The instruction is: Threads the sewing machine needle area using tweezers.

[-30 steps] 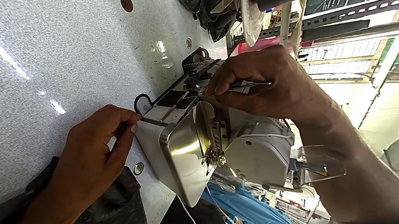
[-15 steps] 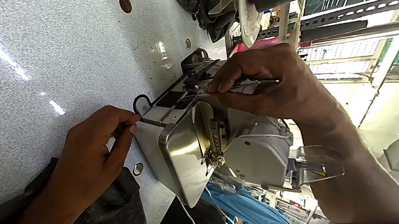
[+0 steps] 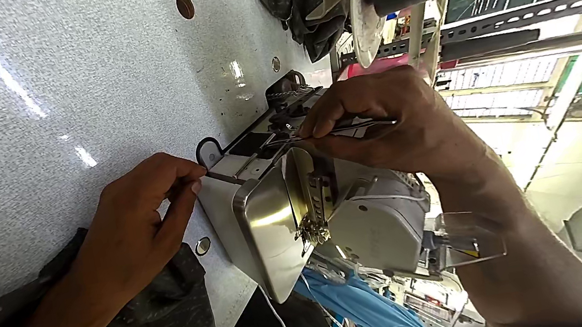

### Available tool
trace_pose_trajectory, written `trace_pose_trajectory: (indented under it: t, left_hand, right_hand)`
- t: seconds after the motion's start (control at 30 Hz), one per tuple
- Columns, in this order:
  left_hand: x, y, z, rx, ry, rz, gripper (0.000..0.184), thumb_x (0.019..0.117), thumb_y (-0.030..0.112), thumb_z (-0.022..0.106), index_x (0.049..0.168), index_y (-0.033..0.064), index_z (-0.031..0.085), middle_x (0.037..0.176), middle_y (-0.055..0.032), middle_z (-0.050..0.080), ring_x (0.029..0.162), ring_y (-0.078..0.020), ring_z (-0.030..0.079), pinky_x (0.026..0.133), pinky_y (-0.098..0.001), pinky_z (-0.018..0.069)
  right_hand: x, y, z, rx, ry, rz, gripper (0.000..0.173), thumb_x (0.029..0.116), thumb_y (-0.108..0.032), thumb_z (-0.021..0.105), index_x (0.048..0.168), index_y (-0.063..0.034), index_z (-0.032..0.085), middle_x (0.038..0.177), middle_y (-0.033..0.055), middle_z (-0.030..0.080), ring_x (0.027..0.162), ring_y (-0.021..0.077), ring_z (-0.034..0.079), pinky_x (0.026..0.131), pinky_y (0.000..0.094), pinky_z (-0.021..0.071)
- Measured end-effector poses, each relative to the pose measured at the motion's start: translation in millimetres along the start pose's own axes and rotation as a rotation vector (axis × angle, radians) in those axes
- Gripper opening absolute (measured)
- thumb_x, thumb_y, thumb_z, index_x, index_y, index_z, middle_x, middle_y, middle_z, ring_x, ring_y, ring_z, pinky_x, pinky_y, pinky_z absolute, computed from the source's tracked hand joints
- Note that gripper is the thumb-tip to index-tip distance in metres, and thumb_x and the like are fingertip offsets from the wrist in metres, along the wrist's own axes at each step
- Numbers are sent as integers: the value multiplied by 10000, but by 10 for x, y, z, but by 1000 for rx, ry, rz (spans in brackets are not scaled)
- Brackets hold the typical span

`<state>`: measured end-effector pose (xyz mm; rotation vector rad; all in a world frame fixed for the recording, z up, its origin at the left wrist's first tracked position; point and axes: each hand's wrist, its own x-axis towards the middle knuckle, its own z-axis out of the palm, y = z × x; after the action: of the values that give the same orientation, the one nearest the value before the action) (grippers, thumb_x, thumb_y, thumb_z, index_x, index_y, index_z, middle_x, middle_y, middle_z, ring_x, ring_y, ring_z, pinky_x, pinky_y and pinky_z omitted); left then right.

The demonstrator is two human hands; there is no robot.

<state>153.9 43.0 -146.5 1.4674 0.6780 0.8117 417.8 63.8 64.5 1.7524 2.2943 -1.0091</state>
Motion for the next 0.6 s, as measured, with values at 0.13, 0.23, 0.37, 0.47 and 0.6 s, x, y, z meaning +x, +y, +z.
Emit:
trace_pose_trajectory:
  t: [0.13,0.23,0.37,0.47,0.6]
  left_hand:
    - [-2,-3,4,-8,-2,-3,183,995,216,564,1093,128,690,946,82,653,814,12,635,712,-157,568]
    - [-1,0,5,-4,3,-1,184,991,212,567,1087,120,694,946,76,651,810,13,632,712,-156,566]
    - [2,-2,5,-17,4,6,181,994,202,566,1088,112,692,948,71,651,801,9,631,707,-161,569]
    - [2,-3,4,-18,2,12,182,993,194,564,1085,105,692,946,65,651,801,6,627,707,-159,563]
    - [3,5,0,7,2,14,184,996,203,562,1093,120,694,951,75,650,810,14,626,712,-150,559]
  right_hand:
    - [20,-8,-5,-16,-25,-13,30,893,-86,679,890,-78,708,932,18,736,851,39,695,738,182,583]
    - [25,5,-1,-21,-20,-44,50,895,-75,667,881,-67,715,920,24,737,849,45,696,741,191,582]
    - [-7,33,-21,80,45,-50,17,886,-38,685,882,-52,693,923,28,734,872,84,711,773,242,611]
    - [-40,51,-31,140,84,-18,45,866,-27,693,898,-58,687,935,14,734,844,71,704,735,222,609]
    - [-52,46,-40,150,78,-7,55,864,-24,695,908,-56,687,937,15,736,844,75,707,730,223,612]
